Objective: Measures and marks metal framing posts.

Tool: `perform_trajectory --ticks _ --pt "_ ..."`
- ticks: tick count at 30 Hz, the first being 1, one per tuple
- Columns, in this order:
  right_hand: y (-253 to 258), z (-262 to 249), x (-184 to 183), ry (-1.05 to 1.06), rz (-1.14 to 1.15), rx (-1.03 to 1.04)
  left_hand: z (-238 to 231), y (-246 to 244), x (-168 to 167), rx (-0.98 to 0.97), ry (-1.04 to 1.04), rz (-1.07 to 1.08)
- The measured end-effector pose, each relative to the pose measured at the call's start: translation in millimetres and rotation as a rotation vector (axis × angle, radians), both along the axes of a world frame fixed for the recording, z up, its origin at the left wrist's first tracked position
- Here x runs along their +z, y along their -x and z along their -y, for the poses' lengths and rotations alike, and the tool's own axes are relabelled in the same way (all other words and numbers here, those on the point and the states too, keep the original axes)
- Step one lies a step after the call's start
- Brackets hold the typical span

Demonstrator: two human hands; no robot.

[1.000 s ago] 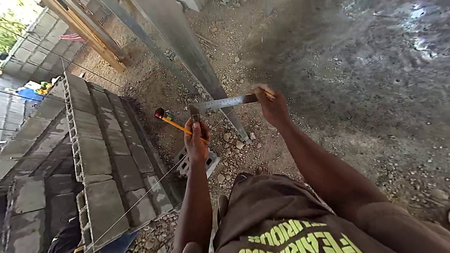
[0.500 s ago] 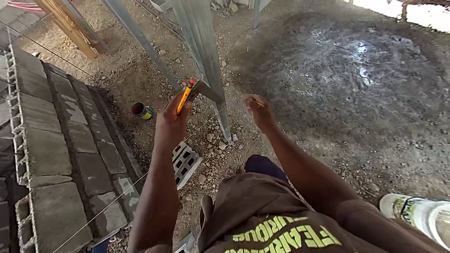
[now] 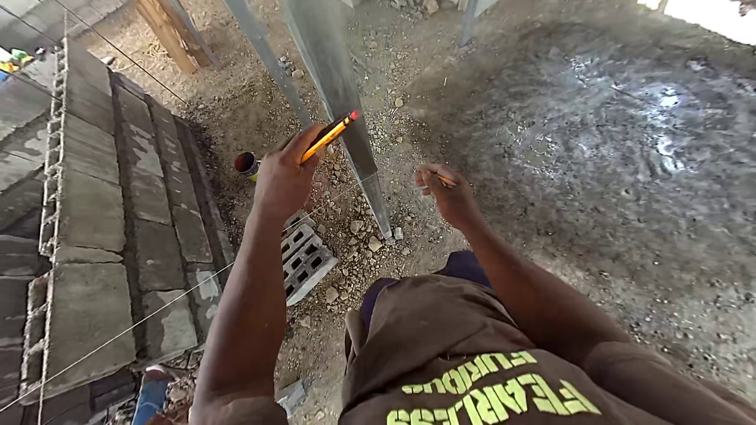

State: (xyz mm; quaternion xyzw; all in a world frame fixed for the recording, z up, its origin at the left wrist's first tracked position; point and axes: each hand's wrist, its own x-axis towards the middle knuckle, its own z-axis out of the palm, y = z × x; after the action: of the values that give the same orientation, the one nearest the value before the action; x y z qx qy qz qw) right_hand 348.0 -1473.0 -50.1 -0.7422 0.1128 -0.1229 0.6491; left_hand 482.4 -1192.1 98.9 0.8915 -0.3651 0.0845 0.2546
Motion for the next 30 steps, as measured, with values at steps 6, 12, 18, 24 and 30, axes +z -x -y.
perform_trajectory --ticks 6,12,18,24,30 --pt "1.1 28.1 -26.0 -0.029 0.087 0.096 11.4 2.8 9.8 0.028 -0.056 0.065" --pt "-18.9 26.3 -27.1 -0.021 0.221 0.176 17.6 -5.0 17.5 0.055 -0.118 0.109" --pt "-42.6 15.0 -13.4 -0.051 0.396 0.221 17.6 -8.8 19.4 0.119 -0.144 0.073" --pt "-61.9 4.6 -1.0 -0.055 0.454 0.266 19.3 -10.3 21.4 0.136 -0.165 0.094" --pt "-69.7 -6.2 3.9 -0.091 0.474 0.289 23.1 -8.3 21.8 0.142 -0.17 0.109"
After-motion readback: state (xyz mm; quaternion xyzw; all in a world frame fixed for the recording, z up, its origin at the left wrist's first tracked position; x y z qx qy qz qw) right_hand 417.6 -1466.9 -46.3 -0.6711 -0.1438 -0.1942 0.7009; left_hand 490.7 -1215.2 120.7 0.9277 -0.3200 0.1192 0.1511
